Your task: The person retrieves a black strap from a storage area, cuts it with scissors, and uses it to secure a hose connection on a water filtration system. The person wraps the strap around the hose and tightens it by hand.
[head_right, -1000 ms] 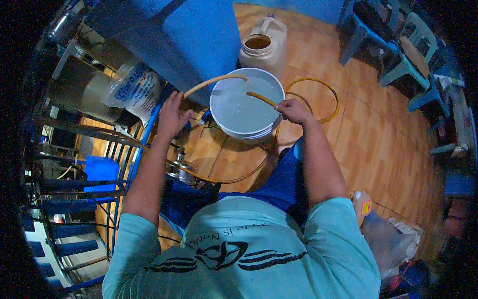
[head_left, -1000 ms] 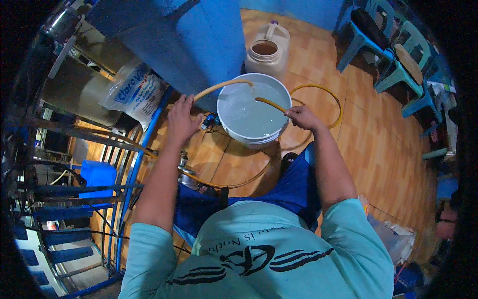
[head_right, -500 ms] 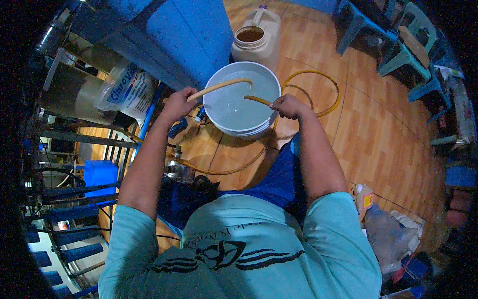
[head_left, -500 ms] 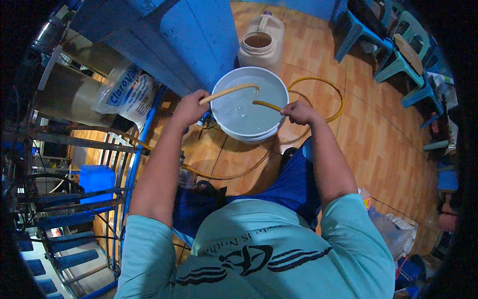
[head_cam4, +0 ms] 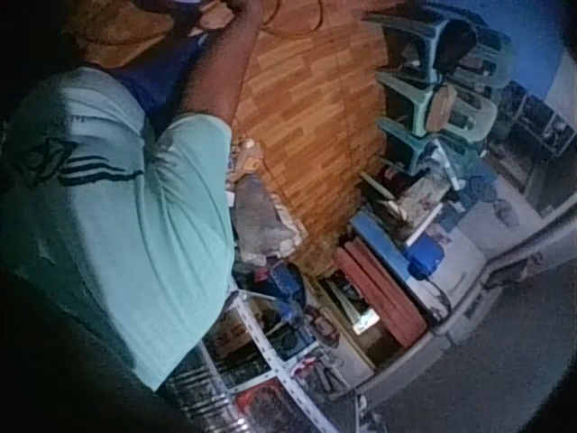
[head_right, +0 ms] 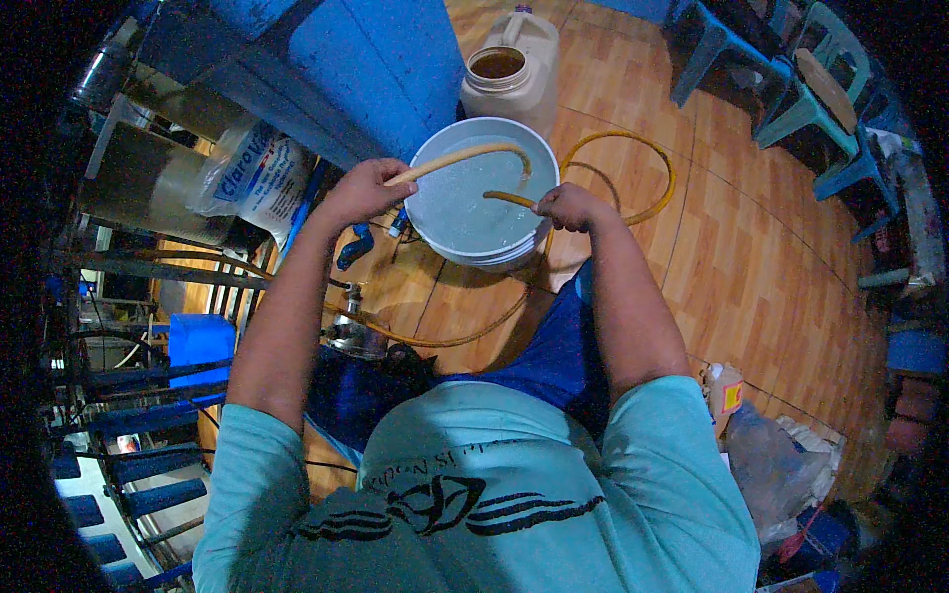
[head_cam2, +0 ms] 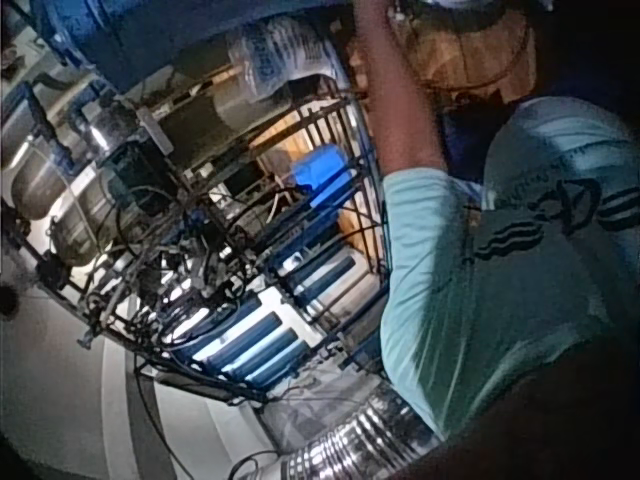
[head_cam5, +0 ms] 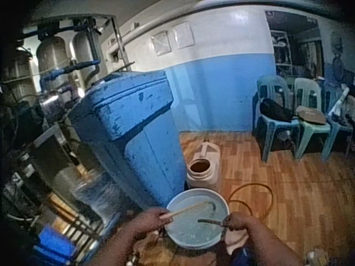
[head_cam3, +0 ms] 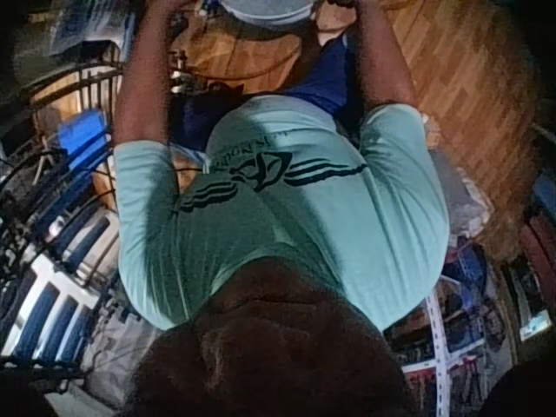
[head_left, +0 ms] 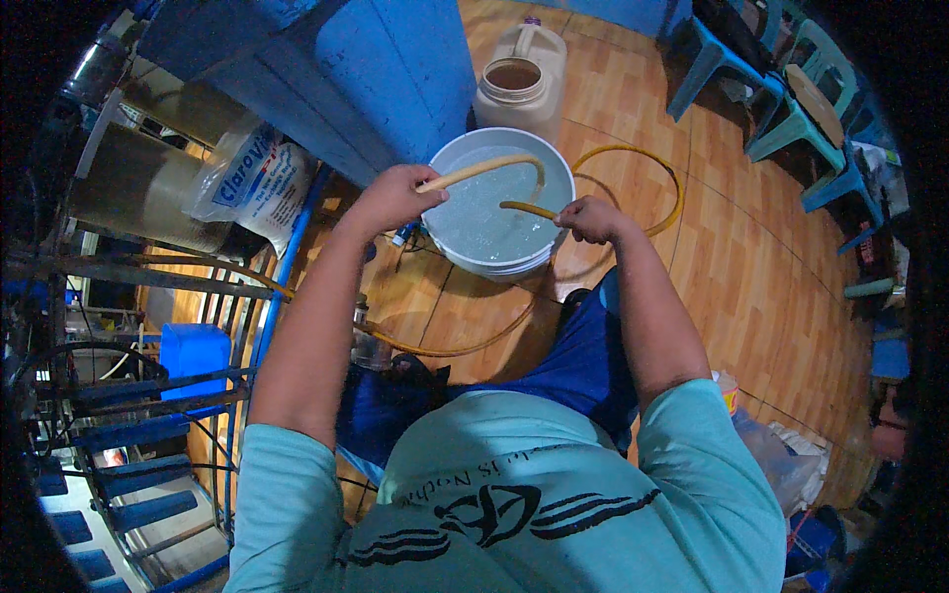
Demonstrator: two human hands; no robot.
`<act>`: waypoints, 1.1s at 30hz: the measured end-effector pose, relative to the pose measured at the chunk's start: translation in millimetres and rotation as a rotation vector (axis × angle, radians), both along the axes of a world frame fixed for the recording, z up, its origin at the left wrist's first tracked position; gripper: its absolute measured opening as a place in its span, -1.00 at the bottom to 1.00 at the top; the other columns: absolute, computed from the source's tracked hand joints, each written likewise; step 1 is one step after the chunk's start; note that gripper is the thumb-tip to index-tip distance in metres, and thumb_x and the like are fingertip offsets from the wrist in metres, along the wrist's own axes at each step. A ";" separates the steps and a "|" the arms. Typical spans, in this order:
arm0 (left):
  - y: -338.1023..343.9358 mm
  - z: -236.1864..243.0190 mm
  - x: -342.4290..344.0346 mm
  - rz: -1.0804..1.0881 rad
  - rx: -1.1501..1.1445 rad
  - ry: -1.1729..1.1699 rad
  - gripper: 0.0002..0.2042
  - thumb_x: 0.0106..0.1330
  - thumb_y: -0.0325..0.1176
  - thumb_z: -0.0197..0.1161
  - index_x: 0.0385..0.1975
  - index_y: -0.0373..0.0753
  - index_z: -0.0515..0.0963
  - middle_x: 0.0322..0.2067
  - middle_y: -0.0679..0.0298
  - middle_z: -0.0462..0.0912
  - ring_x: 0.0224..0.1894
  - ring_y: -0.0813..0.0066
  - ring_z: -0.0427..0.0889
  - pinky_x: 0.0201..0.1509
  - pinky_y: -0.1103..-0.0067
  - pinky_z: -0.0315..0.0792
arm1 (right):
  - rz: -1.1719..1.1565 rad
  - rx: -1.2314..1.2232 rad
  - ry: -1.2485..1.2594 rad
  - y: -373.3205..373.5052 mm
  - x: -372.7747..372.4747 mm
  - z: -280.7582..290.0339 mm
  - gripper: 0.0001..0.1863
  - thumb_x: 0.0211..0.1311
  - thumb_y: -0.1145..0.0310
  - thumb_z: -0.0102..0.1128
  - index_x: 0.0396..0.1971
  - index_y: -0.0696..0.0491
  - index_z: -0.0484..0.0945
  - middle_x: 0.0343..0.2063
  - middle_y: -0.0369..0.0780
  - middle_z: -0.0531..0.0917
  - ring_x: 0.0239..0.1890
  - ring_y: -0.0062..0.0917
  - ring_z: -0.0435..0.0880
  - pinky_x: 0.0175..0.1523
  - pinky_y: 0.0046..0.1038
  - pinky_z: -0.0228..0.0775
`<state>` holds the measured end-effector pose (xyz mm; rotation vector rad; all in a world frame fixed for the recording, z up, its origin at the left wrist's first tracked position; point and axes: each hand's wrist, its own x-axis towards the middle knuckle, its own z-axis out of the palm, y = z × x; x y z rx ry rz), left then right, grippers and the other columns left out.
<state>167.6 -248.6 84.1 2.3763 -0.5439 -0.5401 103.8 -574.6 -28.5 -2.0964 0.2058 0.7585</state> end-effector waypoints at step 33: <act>14.2 -6.9 7.7 0.126 0.059 -0.356 -0.57 0.14 -0.15 0.31 -0.03 -0.20 0.52 -0.18 0.08 0.63 -0.11 0.12 0.60 -0.02 0.35 0.45 | -0.112 0.161 -0.152 -5.6 -5.1 0.2 -0.68 0.16 0.08 0.27 -0.37 0.07 0.63 -0.69 -0.35 0.47 -0.70 -0.71 0.34 -0.63 -0.61 0.15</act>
